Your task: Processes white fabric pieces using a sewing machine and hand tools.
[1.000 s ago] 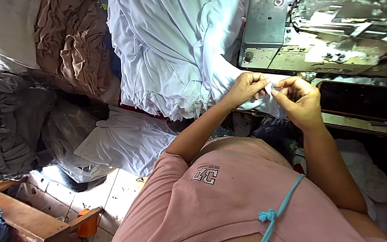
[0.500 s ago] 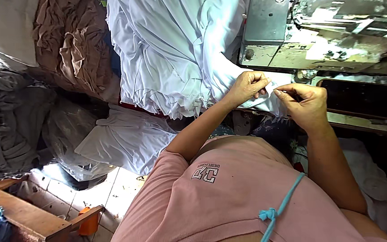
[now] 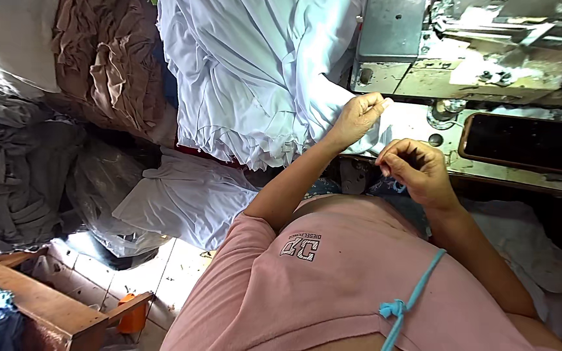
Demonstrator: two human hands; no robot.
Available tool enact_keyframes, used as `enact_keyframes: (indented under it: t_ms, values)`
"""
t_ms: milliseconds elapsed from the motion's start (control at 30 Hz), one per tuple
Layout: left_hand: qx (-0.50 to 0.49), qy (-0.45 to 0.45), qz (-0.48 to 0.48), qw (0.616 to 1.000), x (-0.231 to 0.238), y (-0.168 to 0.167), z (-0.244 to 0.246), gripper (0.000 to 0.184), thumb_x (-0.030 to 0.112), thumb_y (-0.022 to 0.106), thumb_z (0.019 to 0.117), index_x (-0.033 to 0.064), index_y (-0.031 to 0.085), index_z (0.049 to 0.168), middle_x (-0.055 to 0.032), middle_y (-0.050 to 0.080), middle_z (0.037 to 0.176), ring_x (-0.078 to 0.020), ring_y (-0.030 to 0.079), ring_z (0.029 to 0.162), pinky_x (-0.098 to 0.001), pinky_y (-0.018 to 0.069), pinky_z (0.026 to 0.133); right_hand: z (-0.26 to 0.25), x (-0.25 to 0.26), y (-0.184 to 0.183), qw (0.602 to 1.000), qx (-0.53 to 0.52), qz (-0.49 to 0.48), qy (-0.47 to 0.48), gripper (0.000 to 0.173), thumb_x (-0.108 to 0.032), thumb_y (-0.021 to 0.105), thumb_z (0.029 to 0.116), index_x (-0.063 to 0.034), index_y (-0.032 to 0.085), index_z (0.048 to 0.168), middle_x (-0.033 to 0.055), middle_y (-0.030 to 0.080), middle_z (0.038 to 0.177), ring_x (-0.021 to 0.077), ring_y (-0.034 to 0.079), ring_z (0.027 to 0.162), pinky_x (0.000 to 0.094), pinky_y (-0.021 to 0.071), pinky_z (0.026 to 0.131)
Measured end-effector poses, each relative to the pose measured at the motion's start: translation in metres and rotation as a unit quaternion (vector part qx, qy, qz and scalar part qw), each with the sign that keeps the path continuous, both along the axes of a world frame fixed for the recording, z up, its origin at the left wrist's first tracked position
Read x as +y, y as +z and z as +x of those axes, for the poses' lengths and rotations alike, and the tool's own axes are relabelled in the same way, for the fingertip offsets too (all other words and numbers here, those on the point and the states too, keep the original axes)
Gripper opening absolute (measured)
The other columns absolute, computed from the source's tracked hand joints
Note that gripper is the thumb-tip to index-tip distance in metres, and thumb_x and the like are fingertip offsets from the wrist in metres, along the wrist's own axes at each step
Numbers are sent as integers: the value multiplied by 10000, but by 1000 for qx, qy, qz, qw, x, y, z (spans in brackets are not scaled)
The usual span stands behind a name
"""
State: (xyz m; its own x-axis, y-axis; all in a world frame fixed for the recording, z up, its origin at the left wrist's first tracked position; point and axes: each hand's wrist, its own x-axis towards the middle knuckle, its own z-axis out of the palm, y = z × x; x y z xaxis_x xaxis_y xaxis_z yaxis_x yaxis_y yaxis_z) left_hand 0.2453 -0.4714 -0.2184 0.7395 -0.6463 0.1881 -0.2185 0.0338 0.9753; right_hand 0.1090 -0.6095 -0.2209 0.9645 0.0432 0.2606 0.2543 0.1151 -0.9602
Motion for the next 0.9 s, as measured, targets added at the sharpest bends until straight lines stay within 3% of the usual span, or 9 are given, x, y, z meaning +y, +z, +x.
enact_keyframes:
  t_ms: [133,267,367,500,633,700,767,833,900]
  values:
    - [46,-29,-23,998,1,2,-3,252,23,497,1033,34,556,788,72,421,613,13,362,517,-161,311,501,4,-15,-8,993,23,-79,-86,50,-155,535,1043,-142,581,1031,-112,648,819,-55,549,594,103,448,517]
    - [48,-29,-20,998,1,4,-3,256,32,505,1035,43,555,783,76,417,597,15,354,503,-163,308,491,4,-20,7,949,32,-294,-108,279,-210,664,974,-4,637,1161,-50,516,664,-22,436,531,138,377,513]
    - [22,-34,-9,999,3,6,0,268,36,517,1030,43,545,764,73,405,591,11,356,504,-167,306,499,3,-27,14,942,40,-332,-42,154,-155,615,1001,-38,715,992,-53,549,656,-28,431,538,155,364,519]
    - [-79,-32,25,996,11,8,3,274,82,558,1019,23,594,754,47,465,618,-4,422,562,-191,354,560,9,-41,11,998,44,-50,-24,183,-141,544,1026,-158,713,957,-146,621,802,-73,453,537,99,381,476]
    - [-235,-16,144,961,28,22,-6,260,224,698,956,-33,681,923,-117,654,824,-190,621,770,-355,504,716,18,-37,-1,941,127,308,-63,350,-126,331,1106,-128,641,944,3,708,1221,-31,581,595,102,418,455]
    - [-299,-11,235,925,40,35,-12,300,247,721,939,-41,680,1016,-170,691,932,-301,688,894,-473,547,788,20,-32,-3,885,164,432,-51,401,-203,268,1131,-127,627,968,26,726,1166,-1,617,603,108,447,463]
    - [-331,-25,313,890,51,44,-18,256,238,691,952,-17,694,981,-146,663,760,-321,673,730,-514,513,668,23,-27,-5,862,179,472,-47,414,-254,253,1137,-150,623,986,-4,708,977,10,617,613,113,466,479]
    - [-319,-79,326,886,62,53,-19,256,224,629,994,3,700,884,-116,608,646,-289,620,623,-490,472,607,26,-25,-7,871,173,458,-46,413,-247,257,1137,-154,626,979,-24,683,900,6,603,605,112,463,477]
    - [-266,-122,250,923,69,59,-15,262,182,597,1018,6,695,851,-58,588,639,-162,548,588,-360,440,592,28,-24,-6,885,166,431,-58,412,-221,259,1134,-153,626,960,-34,687,883,-4,599,595,106,455,473]
